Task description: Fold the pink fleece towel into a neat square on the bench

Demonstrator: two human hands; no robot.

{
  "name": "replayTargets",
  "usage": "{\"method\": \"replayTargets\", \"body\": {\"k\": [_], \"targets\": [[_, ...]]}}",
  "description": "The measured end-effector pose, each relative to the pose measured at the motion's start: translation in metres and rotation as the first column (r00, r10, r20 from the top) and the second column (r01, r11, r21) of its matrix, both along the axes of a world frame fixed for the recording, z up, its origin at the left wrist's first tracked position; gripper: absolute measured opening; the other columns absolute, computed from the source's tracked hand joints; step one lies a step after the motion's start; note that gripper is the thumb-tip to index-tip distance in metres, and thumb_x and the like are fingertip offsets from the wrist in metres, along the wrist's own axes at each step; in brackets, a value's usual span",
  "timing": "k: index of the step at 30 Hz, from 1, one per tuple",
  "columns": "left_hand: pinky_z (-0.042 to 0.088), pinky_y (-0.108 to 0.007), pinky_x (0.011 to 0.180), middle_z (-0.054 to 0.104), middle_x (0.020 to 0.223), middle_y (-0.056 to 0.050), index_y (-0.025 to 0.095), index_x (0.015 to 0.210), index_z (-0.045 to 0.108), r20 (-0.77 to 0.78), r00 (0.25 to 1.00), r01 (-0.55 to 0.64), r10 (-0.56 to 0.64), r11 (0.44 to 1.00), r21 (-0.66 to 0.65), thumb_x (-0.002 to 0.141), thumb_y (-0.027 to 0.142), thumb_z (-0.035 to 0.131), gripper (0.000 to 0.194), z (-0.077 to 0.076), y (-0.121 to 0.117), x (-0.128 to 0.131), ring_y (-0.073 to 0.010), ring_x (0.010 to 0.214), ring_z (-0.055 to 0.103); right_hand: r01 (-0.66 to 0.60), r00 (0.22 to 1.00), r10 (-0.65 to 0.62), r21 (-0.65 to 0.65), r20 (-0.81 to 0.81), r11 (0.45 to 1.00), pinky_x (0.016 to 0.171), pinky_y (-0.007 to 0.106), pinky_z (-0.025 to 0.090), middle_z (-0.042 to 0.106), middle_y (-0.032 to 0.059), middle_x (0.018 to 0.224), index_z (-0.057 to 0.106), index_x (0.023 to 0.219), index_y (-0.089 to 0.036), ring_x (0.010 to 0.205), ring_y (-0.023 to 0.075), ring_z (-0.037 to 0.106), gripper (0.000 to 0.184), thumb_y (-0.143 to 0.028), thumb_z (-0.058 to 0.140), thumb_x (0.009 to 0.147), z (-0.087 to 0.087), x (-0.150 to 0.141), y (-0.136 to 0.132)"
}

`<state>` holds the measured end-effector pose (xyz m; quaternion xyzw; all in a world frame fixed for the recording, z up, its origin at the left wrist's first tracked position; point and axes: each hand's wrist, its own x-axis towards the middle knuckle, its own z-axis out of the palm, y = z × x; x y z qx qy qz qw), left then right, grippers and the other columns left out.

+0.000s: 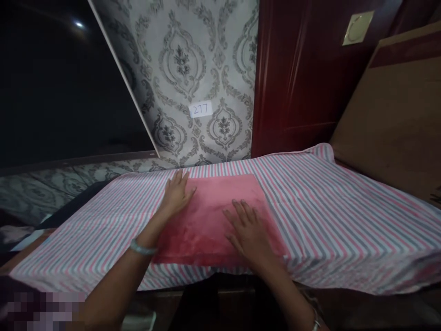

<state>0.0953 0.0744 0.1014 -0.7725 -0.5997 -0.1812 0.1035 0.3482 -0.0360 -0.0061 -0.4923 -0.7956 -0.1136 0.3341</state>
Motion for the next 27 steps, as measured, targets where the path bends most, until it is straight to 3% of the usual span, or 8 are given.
{"method": "replayTargets", "body": {"k": [2, 4, 7, 10, 27], "targets": [[0.015, -0.059, 0.124, 0.022, 0.168, -0.020, 0.012, 0.158, 0.032, -0.038, 0.996, -0.079, 0.076, 0.992, -0.098, 0.099, 0.051, 0.040, 0.071, -0.007, 0.028, 0.014, -0.0350, 0.157, 0.015, 0.042, 0.997, -0.037, -0.085, 0.065, 0.995, 0.115, 0.063, 0.031, 0.035, 0.0090, 0.164, 0.048, 0.152, -0.030, 0.151, 0.0356, 0.029, 0.052, -0.042, 0.046, 0.101, -0.009, -0.011, 0.007], [0.016, -0.062, 0.123, 0.022, 0.168, -0.020, 0.013, 0.158, 0.032, -0.065, 0.986, -0.163, 0.152, 0.963, -0.216, 0.099, 0.056, 0.037, 0.073, -0.025, 0.045, 0.019, -0.0369, 0.156, 0.015, 0.079, 0.993, -0.064, -0.148, 0.101, 0.986, 0.114, 0.064, 0.031, 0.037, 0.0084, 0.163, 0.049, 0.152, -0.031, 0.149, 0.0361, 0.032, 0.053, -0.044, 0.048, 0.100, -0.018, -0.016, 0.009], [0.029, -0.065, 0.116, 0.025, 0.167, -0.019, 0.017, 0.158, 0.034, -0.056, 0.977, -0.215, 0.208, 0.921, -0.325, 0.099, 0.060, 0.028, 0.074, -0.057, 0.056, 0.016, -0.0398, 0.155, 0.019, 0.087, 0.991, -0.068, -0.165, 0.117, 0.982, 0.116, 0.063, 0.029, 0.037, 0.0065, 0.163, 0.046, 0.153, -0.032, 0.150, 0.0353, 0.031, 0.055, -0.046, 0.048, 0.100, -0.026, -0.016, 0.006], [0.038, -0.063, 0.111, 0.024, 0.168, -0.017, 0.019, 0.158, 0.034, -0.024, 0.978, -0.202, 0.206, 0.925, -0.322, 0.098, 0.064, 0.025, 0.076, -0.072, 0.057, 0.010, -0.0416, 0.152, 0.023, 0.084, 0.991, -0.066, -0.159, 0.114, 0.984, 0.116, 0.063, 0.028, 0.036, 0.0056, 0.163, 0.046, 0.154, -0.033, 0.150, 0.0350, 0.030, 0.055, -0.046, 0.047, 0.100, -0.026, -0.015, 0.004], [0.043, -0.061, 0.105, 0.033, 0.163, -0.020, 0.016, 0.154, 0.040, -0.016, 0.985, -0.167, 0.169, 0.945, -0.281, 0.098, 0.062, 0.026, 0.073, -0.061, 0.058, 0.010, -0.0441, 0.143, 0.037, 0.124, 0.988, -0.090, -0.302, 0.125, 0.945, 0.120, 0.061, 0.024, 0.032, 0.0063, 0.165, 0.043, 0.155, -0.032, 0.152, 0.0332, 0.027, 0.056, -0.047, 0.048, 0.101, -0.002, -0.019, 0.000]]}}
